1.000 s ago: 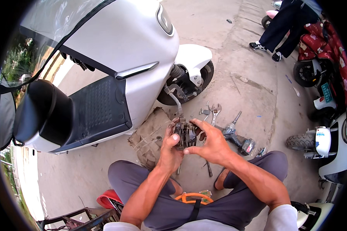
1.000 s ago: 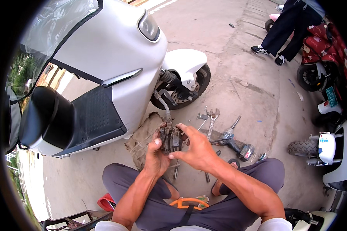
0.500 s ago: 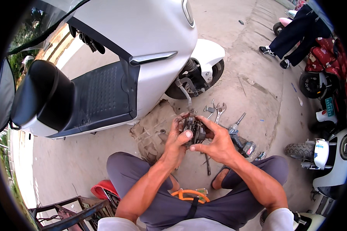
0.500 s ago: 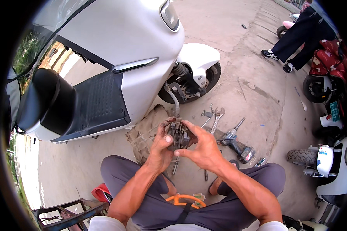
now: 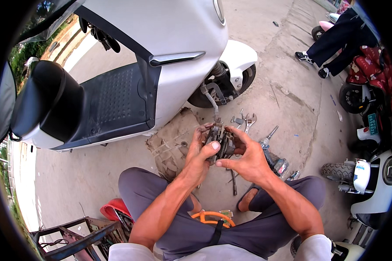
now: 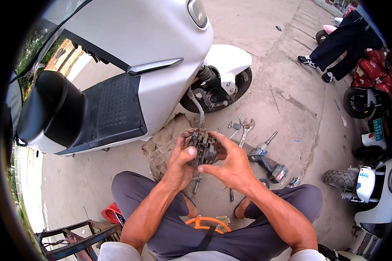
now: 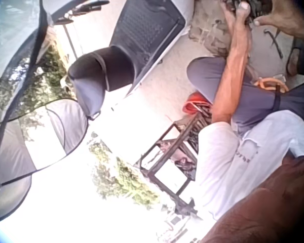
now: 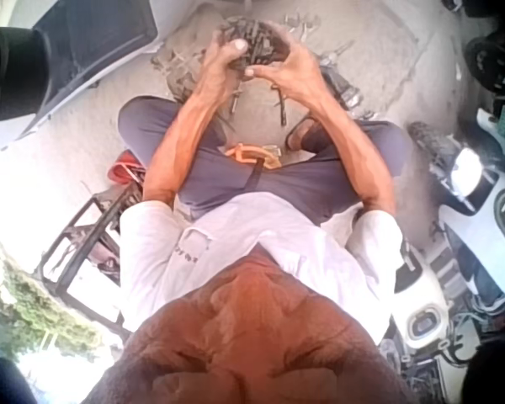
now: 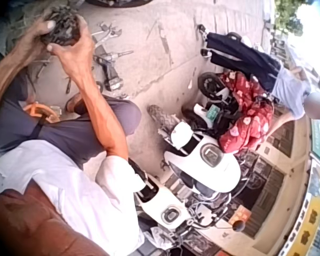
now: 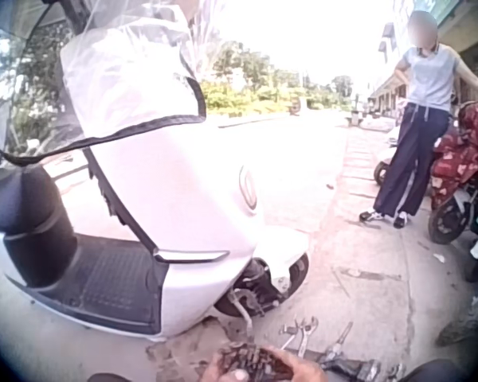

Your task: The person disassembles a scooter brake caliper using a hex key and pliers. They remove bolts and separate the caliper housing from the piston assembly, placing the components on the ground. The person then retrieves a hammer from a nearby tool cart and continues to manipulate the brake parts.

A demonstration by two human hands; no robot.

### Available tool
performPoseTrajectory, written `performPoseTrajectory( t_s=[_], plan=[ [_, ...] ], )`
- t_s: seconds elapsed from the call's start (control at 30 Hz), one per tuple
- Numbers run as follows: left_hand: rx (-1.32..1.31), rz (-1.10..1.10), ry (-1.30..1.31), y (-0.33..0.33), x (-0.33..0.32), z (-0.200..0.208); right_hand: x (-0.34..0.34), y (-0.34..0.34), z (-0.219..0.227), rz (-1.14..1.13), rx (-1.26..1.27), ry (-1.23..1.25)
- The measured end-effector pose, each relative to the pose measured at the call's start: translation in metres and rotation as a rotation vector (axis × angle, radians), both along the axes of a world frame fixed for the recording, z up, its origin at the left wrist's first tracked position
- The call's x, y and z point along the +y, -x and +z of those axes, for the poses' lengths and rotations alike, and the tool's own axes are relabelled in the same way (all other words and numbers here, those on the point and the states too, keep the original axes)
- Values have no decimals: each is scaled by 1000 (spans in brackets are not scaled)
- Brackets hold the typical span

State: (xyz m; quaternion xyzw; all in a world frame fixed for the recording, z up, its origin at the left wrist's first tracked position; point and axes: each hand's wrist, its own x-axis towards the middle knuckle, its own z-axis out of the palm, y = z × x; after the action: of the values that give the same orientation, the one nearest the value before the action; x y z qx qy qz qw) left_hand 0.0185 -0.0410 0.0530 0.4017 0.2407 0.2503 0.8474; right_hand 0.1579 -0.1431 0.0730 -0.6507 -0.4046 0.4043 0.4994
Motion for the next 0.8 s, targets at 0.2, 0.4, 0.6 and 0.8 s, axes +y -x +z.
performPoseTrajectory(
  t_s=[0.2,0.4,0.6,0.8],
  plan=[
    [11,-25,20,2,2,-4,0,0,-1,2,63,-5],
    [13,-26,41,2,1,-2,0,0,-11,-8,80,-43],
    [-20,-25,79,3,4,-3,0,1,-12,-18,82,-82],
    [-48,-23,92,2,3,-2,-1,0,-11,-21,99,-96]
  ],
)
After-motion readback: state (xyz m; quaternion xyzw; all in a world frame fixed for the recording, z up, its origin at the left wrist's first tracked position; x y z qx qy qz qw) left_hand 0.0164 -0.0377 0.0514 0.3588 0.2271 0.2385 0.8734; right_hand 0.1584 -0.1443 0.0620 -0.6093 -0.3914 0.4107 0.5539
